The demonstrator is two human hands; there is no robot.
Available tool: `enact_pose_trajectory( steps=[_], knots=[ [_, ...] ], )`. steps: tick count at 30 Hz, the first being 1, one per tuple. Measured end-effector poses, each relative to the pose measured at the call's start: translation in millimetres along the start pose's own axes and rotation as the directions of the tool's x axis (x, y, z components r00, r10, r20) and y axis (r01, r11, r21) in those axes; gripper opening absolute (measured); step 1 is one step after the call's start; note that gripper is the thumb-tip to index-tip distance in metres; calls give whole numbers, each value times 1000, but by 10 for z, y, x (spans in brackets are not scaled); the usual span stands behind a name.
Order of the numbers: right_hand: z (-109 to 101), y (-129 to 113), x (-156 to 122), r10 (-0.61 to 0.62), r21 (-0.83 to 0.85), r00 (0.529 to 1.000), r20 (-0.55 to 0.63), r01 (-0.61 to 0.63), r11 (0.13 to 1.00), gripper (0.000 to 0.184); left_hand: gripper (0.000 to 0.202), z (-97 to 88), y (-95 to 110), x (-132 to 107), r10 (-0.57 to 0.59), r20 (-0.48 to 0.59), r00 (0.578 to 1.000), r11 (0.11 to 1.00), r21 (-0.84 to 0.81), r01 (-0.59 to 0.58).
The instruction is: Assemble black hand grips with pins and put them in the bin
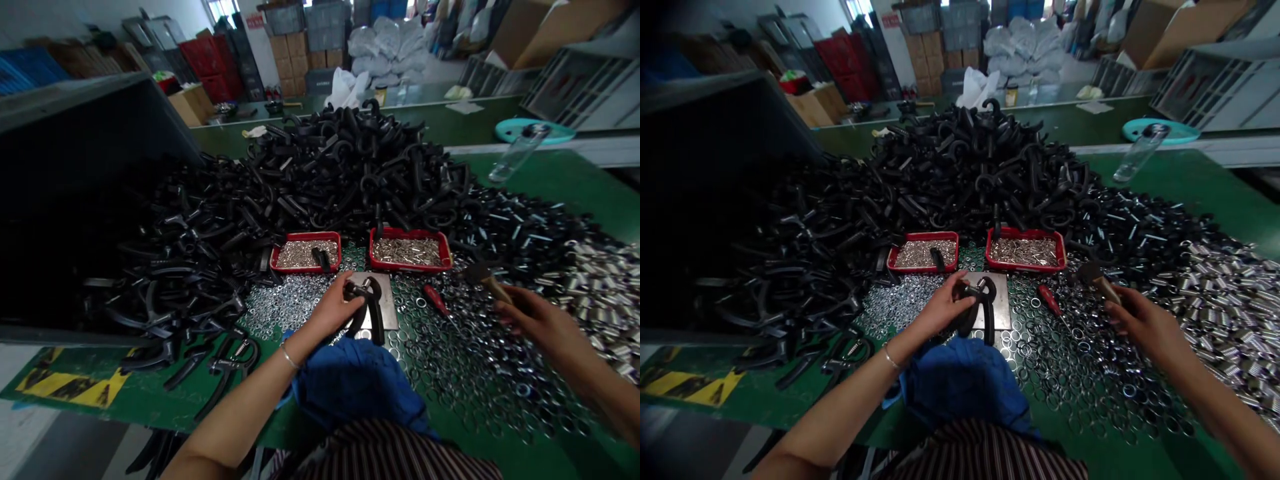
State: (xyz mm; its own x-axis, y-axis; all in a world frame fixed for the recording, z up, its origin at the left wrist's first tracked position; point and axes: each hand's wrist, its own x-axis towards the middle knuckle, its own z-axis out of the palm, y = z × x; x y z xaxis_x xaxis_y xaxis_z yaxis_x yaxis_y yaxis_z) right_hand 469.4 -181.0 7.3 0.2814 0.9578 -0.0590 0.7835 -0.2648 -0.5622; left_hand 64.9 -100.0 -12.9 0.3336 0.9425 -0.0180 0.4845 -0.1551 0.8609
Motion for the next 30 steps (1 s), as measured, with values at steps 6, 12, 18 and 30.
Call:
enact_pose_trajectory(
  steps=[6, 12, 18, 30],
  knots=[
    [282, -215, 160, -449, -468, 887, 107, 443, 765, 40, 39, 106, -5, -162, 113, -53, 992, 920, 384, -84],
    [709, -713, 85, -357, -573, 909, 217, 415, 707, 43, 44, 161, 44, -141, 97, -30, 995, 901, 427, -75],
    [504, -1000, 211, -377, -167, 911, 166, 403, 900, 33, 41, 82, -52, -119, 137, -12, 991, 924, 362, -123],
    [1477, -1785, 158, -256, 741, 955, 148, 64, 668, 33, 43, 85, -94, -131, 86, 0, 996, 931, 357, -80]
  ],
)
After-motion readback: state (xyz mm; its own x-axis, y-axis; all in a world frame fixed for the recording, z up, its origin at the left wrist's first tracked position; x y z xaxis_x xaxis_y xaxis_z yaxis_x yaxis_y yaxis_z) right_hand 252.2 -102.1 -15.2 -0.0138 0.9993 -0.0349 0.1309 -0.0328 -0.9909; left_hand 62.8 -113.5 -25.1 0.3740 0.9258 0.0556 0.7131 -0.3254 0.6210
